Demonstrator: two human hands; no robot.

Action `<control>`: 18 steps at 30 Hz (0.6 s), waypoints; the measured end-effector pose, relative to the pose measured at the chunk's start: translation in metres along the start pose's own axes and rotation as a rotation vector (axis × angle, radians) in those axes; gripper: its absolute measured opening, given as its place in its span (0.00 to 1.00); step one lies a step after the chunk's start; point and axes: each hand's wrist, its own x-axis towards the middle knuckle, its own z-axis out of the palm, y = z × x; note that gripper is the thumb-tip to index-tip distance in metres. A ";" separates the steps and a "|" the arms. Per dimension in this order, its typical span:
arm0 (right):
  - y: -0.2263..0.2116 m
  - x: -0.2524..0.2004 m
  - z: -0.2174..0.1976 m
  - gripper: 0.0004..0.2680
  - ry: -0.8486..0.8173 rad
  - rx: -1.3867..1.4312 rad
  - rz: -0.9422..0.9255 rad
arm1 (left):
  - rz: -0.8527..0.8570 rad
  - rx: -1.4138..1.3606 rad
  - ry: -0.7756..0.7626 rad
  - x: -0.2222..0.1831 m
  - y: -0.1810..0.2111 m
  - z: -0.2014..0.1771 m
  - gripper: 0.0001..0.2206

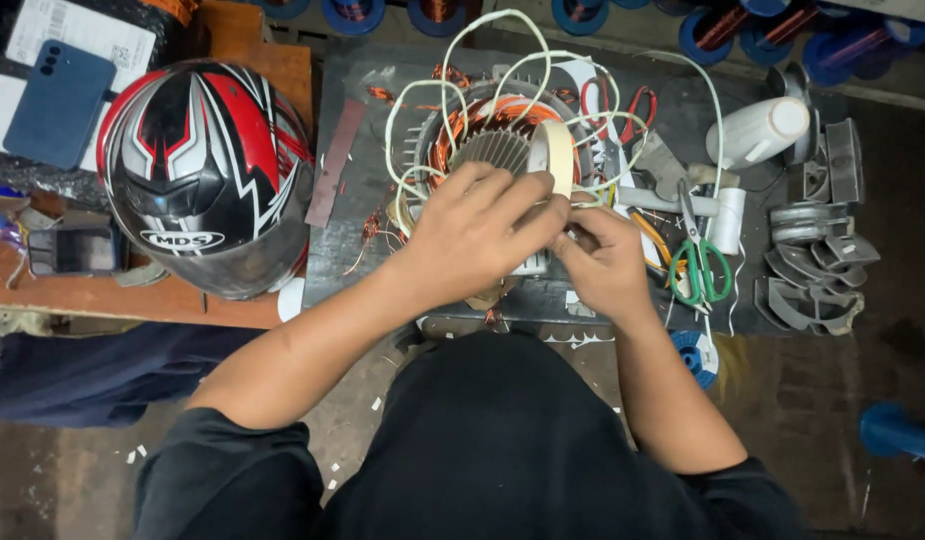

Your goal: Insulating the copper wires of a motor stator using white adhesive tape.

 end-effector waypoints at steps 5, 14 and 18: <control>-0.026 0.009 -0.002 0.03 -0.042 -0.082 -0.049 | 0.053 0.076 0.041 -0.002 0.004 -0.001 0.04; -0.067 0.010 -0.033 0.05 -0.018 -0.423 -0.199 | -0.012 0.206 0.004 -0.004 0.010 0.003 0.11; -0.081 0.062 -0.053 0.03 -0.068 -0.393 -0.191 | -0.022 0.178 -0.018 -0.002 0.016 -0.001 0.10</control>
